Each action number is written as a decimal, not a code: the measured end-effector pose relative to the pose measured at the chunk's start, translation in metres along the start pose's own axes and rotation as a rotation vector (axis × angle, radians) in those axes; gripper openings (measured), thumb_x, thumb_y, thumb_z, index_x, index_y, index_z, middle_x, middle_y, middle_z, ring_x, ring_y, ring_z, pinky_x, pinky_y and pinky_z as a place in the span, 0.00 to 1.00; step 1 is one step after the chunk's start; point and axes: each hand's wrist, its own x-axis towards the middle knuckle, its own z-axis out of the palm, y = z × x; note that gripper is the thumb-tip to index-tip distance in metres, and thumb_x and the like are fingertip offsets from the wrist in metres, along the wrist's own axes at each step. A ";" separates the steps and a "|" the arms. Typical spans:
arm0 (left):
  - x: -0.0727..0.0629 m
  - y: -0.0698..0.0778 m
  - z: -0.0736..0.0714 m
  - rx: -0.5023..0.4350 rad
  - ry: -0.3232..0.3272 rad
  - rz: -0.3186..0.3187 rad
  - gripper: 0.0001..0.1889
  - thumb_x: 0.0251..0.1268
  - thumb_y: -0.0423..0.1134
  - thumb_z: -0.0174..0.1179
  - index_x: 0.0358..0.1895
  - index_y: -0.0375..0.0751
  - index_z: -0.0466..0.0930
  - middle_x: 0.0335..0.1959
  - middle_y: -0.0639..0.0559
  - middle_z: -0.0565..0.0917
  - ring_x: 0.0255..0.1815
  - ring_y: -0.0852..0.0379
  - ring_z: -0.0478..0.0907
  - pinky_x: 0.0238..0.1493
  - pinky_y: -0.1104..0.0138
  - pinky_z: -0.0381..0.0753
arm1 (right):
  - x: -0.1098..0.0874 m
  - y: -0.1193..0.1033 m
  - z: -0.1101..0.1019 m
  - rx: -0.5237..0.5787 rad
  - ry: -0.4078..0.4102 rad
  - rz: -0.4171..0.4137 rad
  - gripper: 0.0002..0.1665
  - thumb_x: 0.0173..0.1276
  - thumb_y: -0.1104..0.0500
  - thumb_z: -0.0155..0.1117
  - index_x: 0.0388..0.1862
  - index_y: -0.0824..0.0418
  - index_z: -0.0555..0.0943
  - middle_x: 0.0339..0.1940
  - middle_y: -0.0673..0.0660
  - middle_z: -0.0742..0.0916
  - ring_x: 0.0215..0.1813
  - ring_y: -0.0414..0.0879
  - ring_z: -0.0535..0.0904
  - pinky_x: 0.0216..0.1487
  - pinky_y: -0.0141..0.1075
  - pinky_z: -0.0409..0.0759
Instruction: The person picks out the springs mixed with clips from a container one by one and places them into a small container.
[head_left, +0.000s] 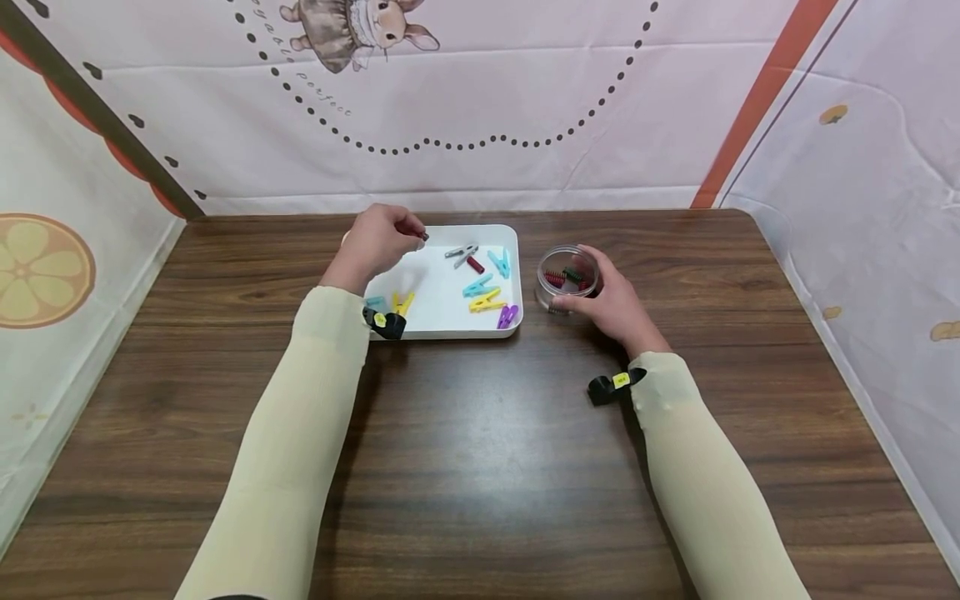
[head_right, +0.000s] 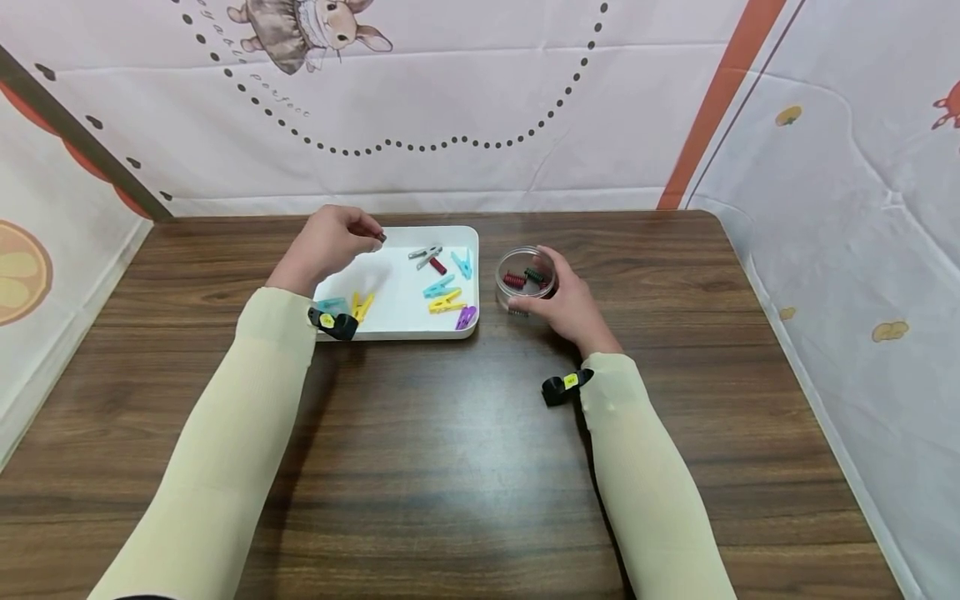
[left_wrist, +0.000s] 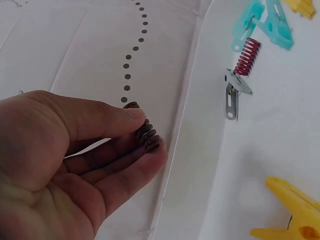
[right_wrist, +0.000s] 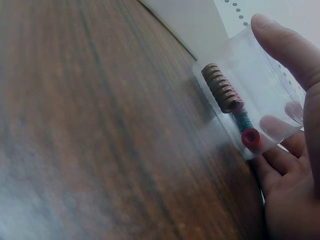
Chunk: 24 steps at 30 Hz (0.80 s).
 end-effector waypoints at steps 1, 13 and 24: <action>0.000 0.000 0.000 -0.002 -0.001 0.005 0.10 0.68 0.40 0.59 0.49 0.43 0.81 0.48 0.48 0.82 0.48 0.52 0.77 0.48 0.60 0.76 | 0.000 0.000 0.000 -0.001 -0.001 0.000 0.58 0.51 0.39 0.75 0.76 0.46 0.55 0.73 0.53 0.70 0.75 0.47 0.62 0.75 0.49 0.59; -0.005 0.008 0.003 -0.044 0.022 0.050 0.11 0.67 0.40 0.60 0.49 0.45 0.81 0.48 0.50 0.82 0.47 0.53 0.77 0.49 0.61 0.77 | -0.001 -0.001 -0.001 -0.005 -0.009 0.004 0.58 0.52 0.39 0.75 0.76 0.46 0.55 0.74 0.53 0.69 0.75 0.47 0.62 0.75 0.50 0.59; -0.011 0.021 0.006 -0.058 0.036 0.081 0.09 0.66 0.40 0.61 0.47 0.45 0.81 0.46 0.51 0.82 0.46 0.54 0.77 0.49 0.62 0.78 | -0.001 -0.002 0.000 -0.009 0.004 0.009 0.58 0.51 0.38 0.75 0.76 0.46 0.55 0.73 0.52 0.70 0.75 0.47 0.63 0.74 0.49 0.60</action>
